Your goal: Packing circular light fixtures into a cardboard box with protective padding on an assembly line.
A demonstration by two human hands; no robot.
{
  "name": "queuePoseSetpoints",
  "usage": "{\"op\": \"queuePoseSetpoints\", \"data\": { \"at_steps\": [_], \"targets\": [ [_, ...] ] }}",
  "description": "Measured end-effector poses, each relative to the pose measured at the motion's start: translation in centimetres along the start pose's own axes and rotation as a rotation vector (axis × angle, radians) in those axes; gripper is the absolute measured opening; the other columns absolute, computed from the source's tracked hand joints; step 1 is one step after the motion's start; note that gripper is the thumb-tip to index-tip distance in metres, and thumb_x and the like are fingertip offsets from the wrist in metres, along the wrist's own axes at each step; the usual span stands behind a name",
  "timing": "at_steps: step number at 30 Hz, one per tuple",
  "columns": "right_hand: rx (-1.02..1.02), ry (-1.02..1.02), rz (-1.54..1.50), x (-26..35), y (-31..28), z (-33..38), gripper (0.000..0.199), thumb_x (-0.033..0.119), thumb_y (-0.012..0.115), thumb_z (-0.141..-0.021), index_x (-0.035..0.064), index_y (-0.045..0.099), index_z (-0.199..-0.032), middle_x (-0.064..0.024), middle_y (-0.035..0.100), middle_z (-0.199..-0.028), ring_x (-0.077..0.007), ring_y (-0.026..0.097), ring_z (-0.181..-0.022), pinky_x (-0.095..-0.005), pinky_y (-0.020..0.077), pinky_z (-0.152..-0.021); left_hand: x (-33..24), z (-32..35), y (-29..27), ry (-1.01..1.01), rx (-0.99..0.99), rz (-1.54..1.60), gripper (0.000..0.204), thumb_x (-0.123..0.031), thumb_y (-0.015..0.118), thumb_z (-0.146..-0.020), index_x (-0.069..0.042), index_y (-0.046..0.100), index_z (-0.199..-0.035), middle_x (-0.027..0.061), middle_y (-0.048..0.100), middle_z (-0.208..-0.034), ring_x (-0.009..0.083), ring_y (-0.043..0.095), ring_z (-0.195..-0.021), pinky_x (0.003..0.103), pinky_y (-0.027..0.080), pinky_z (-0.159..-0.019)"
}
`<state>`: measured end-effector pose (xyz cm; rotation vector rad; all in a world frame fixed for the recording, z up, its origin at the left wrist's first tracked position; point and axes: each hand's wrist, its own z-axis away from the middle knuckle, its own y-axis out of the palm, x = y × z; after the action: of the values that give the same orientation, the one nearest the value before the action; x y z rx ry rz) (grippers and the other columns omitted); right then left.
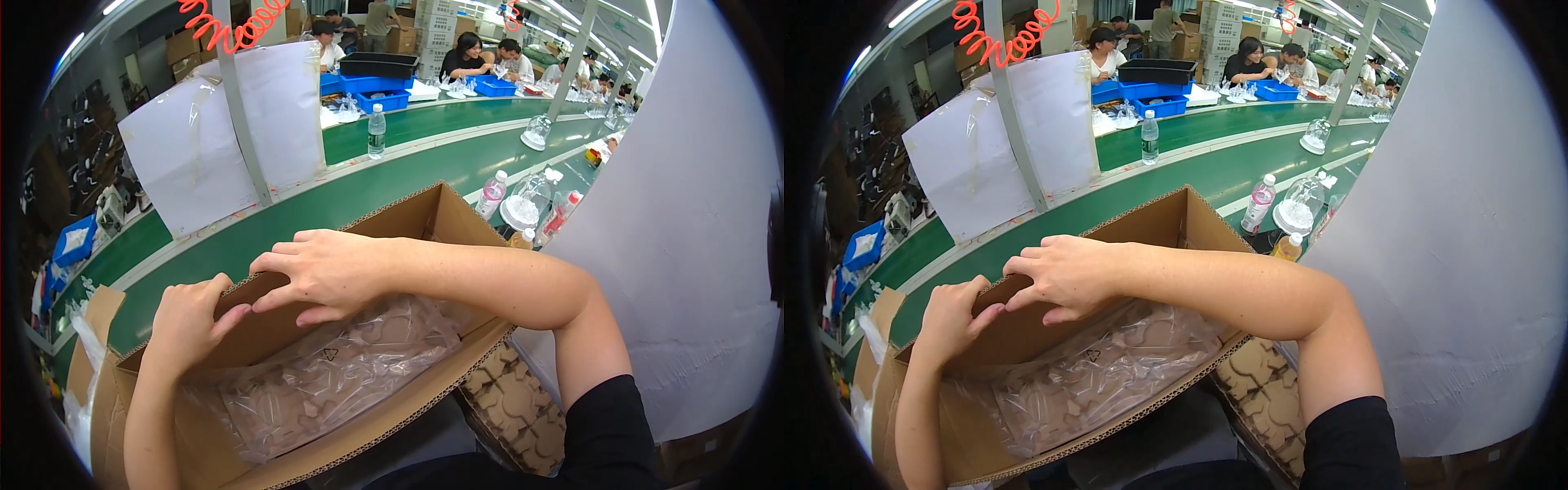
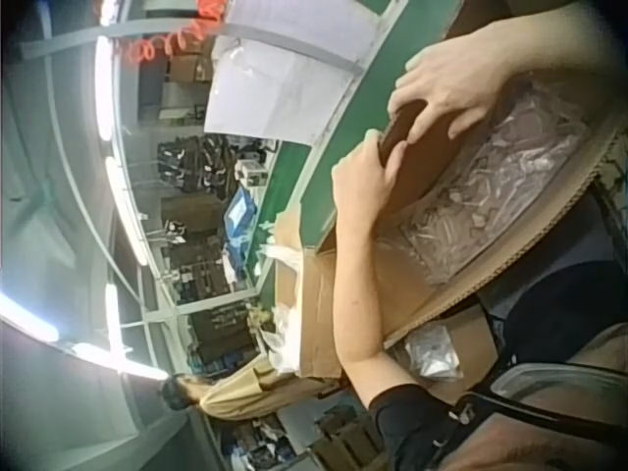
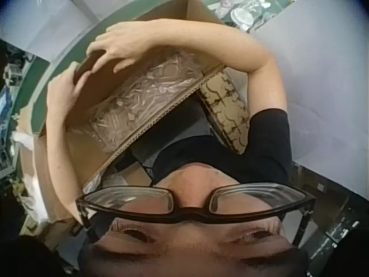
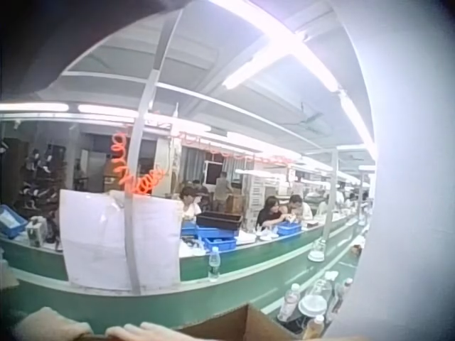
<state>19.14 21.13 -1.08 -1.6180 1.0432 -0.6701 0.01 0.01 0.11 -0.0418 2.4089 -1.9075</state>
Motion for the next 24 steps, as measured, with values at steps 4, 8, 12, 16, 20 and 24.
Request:
{"op": "queuePoseSetpoints", "data": {
  "at_steps": [4, 8, 12, 16, 20, 24],
  "targets": [
    [0.013, 0.006, -0.002, 0.06, -0.18, -0.02, 0.055, 0.040, 0.074, -0.094, 0.0251, 0.063, -0.145, -0.0143, 0.054, -0.145, -0.0279, 0.059, -0.122, -0.0410, 0.0514, -0.096, 0.01, 0.01, -0.03, 0.000, 0.000, -0.008, 0.036, -0.038, 0.078, -0.091, -0.005, 0.066, -0.100, 0.0150, 0.071, -0.080, 0.0370, 0.069, -0.076, 0.047, 0.051, -0.068],
    [0.003, 0.000, 0.001, -0.03, 0.02, -0.04, 0.055, 0.040, 0.074, -0.094, 0.0250, 0.063, -0.145, -0.0144, 0.054, -0.144, -0.0280, 0.059, -0.122, -0.0410, 0.0515, -0.096, 0.05, 0.04, -0.03, 0.004, -0.008, -0.001, 0.037, -0.038, 0.078, -0.091, -0.005, 0.066, -0.100, 0.0150, 0.071, -0.080, 0.0370, 0.069, -0.076, 0.047, 0.051, -0.067],
    [0.006, 0.001, 0.000, -0.03, -0.01, -0.02, 0.054, 0.040, 0.074, -0.094, 0.0250, 0.063, -0.145, -0.0143, 0.054, -0.144, -0.0280, 0.059, -0.122, -0.0409, 0.0515, -0.096, -0.01, 0.00, -0.10, -0.001, -0.001, 0.007, 0.037, -0.038, 0.078, -0.090, -0.005, 0.066, -0.100, 0.0153, 0.071, -0.079, 0.0372, 0.069, -0.075, 0.047, 0.051, -0.067],
    [0.009, 0.003, -0.005, 0.00, -0.16, -0.01, 0.054, 0.040, 0.074, -0.094, 0.0250, 0.064, -0.144, -0.0141, 0.054, -0.144, -0.0278, 0.059, -0.122, -0.0408, 0.0516, -0.096, -0.12, -0.04, -0.17, 0.000, -0.001, 0.003, 0.037, -0.038, 0.079, -0.090, -0.004, 0.066, -0.100, 0.0156, 0.071, -0.079, 0.0375, 0.069, -0.075, 0.047, 0.051, -0.067],
    [0.000, -0.002, 0.001, -0.08, 0.03, 0.03, 0.053, 0.040, 0.074, -0.094, 0.0249, 0.064, -0.144, -0.0141, 0.054, -0.144, -0.0279, 0.059, -0.121, -0.0408, 0.0517, -0.096, -0.09, -0.06, -0.05, 0.006, -0.008, 0.008, 0.037, -0.039, 0.079, -0.090, -0.004, 0.066, -0.099, 0.0158, 0.071, -0.079, 0.0376, 0.069, -0.075, 0.047, 0.052, -0.067],
    [-0.001, -0.002, 0.002, -0.10, 0.04, 0.00, 0.053, 0.040, 0.075, -0.094, 0.0248, 0.064, -0.144, -0.0144, 0.054, -0.143, -0.0280, 0.059, -0.122, -0.0407, 0.0517, -0.096, -0.08, -0.06, -0.11, 0.001, -0.005, -0.005, 0.038, -0.039, 0.078, -0.090, -0.005, 0.066, -0.099, 0.0155, 0.071, -0.079, 0.0375, 0.069, -0.075, 0.048, 0.051, -0.067]
  ]
}}
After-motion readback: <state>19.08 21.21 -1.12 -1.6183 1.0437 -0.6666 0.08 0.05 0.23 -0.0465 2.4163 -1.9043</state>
